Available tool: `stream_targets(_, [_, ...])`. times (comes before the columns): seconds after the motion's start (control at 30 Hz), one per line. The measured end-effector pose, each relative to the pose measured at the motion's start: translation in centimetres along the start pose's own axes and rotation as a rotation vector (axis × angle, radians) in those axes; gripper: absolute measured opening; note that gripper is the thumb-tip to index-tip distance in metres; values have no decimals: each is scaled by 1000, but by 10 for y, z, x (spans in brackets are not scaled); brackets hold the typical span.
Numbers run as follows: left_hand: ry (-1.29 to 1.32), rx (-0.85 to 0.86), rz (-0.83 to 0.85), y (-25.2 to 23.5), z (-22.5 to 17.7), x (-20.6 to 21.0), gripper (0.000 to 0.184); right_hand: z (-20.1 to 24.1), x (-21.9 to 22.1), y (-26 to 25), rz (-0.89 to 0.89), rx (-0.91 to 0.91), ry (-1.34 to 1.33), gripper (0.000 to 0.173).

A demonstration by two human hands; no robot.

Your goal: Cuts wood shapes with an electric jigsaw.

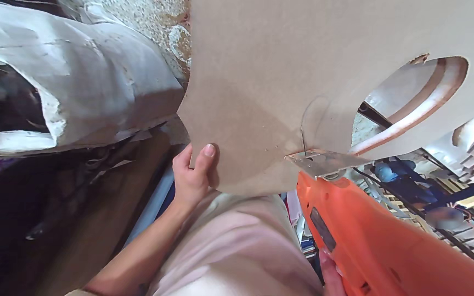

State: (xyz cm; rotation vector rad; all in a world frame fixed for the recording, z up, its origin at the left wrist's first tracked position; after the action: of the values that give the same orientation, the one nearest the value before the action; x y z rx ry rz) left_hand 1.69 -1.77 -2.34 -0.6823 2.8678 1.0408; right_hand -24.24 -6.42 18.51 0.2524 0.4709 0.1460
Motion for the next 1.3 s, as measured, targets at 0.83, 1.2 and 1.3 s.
stream_targets(0.83, [13, -13, 5, 0, 0, -1, 24, -1, 9, 6, -106, 17, -4, 27])
stream_targets(1.2, [-7, -33, 1, 0, -1, -2, 25, 1, 9, 3, -92, 45, -6, 24])
stream_targets(1.3, [-9, -29, 3, 0, -2, -1, 25, 1, 7, 4, -94, 41, 11, 23])
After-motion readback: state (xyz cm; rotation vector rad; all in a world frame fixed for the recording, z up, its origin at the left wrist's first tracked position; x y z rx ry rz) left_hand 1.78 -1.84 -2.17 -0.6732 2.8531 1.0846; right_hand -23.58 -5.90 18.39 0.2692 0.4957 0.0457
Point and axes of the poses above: each hand's wrist, its own y-axis away from the middle knuckle, its own x-axis out of the palm, z = x × y, the point moved 3 cm from there along -y, towards the middle knuckle, and after that the axes turned 11 degrees about -y, right-handed, at the moved point
